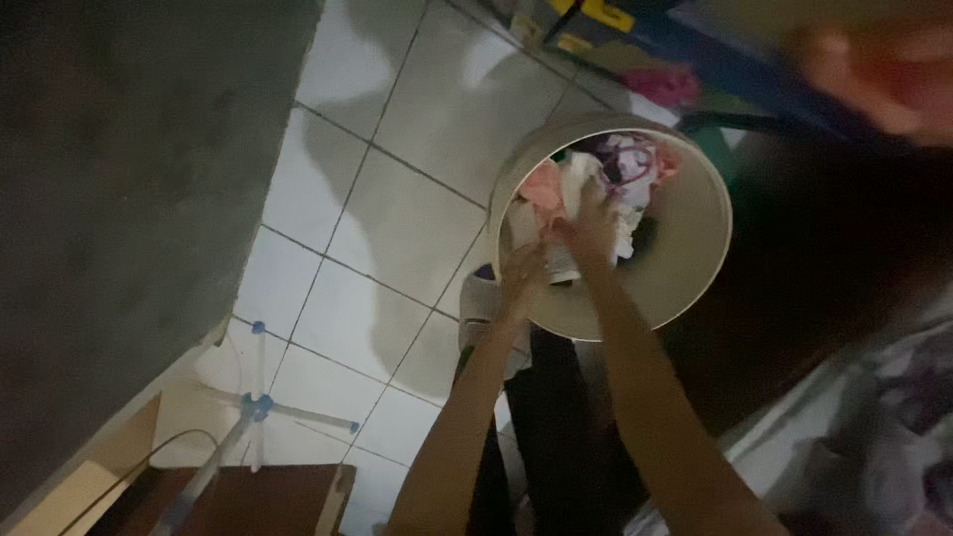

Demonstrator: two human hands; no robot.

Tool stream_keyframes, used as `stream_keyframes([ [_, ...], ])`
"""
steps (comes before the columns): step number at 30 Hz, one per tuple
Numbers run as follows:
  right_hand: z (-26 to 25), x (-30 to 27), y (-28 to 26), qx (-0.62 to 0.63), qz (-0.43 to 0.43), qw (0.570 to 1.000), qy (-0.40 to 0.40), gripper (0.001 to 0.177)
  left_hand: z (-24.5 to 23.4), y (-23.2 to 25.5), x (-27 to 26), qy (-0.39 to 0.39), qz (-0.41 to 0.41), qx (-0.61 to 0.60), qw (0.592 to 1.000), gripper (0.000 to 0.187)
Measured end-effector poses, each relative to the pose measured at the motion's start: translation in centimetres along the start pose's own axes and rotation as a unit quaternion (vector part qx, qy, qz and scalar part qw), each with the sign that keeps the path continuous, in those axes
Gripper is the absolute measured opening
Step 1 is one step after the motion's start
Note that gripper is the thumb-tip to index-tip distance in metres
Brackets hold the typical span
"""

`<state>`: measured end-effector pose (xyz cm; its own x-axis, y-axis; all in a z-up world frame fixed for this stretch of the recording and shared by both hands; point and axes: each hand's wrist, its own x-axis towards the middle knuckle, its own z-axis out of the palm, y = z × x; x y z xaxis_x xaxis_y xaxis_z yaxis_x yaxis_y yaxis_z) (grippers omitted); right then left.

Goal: The person folds items of clothing including shorts, a towel, and a t-shirt on a bed, placing some folded items into a bin on the floor.

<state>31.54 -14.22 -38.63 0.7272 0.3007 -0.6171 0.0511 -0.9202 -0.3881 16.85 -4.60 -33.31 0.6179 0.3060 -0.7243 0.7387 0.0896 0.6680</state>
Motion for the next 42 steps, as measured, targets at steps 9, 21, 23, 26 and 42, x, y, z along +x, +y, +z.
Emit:
stream_keyframes([
  [9, -6.7, -9.3, 1.9, 0.096, -0.158, 0.979, -0.09, 0.096, -3.3, 7.5, -2.5, -0.014, -0.016, -0.03, 0.999, 0.048],
  [21, -5.6, -20.0, 4.8, 0.397, -0.087, 0.855, -0.323, 0.075, -6.7, 8.8, -9.5, -0.159, -0.135, -0.077, 0.975, 0.046],
  [23, -5.1, -18.6, 6.3, 0.525, -0.05, 0.765, -0.37, 0.072, -6.6, 8.6, -9.9, -0.164, -0.145, -0.077, 0.973, 0.046],
  [26, -2.5, -14.4, 7.5, 0.53, 0.177, 0.794, -0.239, 0.053, -7.1, 8.3, -9.7, -0.156, -0.146, -0.075, 0.974, 0.046],
  [42, 0.3, -11.0, 5.1, 0.324, 0.085, 0.913, -0.233, 0.049, -10.5, 12.1, -10.4, 0.048, -0.081, -0.081, 0.992, 0.044],
])
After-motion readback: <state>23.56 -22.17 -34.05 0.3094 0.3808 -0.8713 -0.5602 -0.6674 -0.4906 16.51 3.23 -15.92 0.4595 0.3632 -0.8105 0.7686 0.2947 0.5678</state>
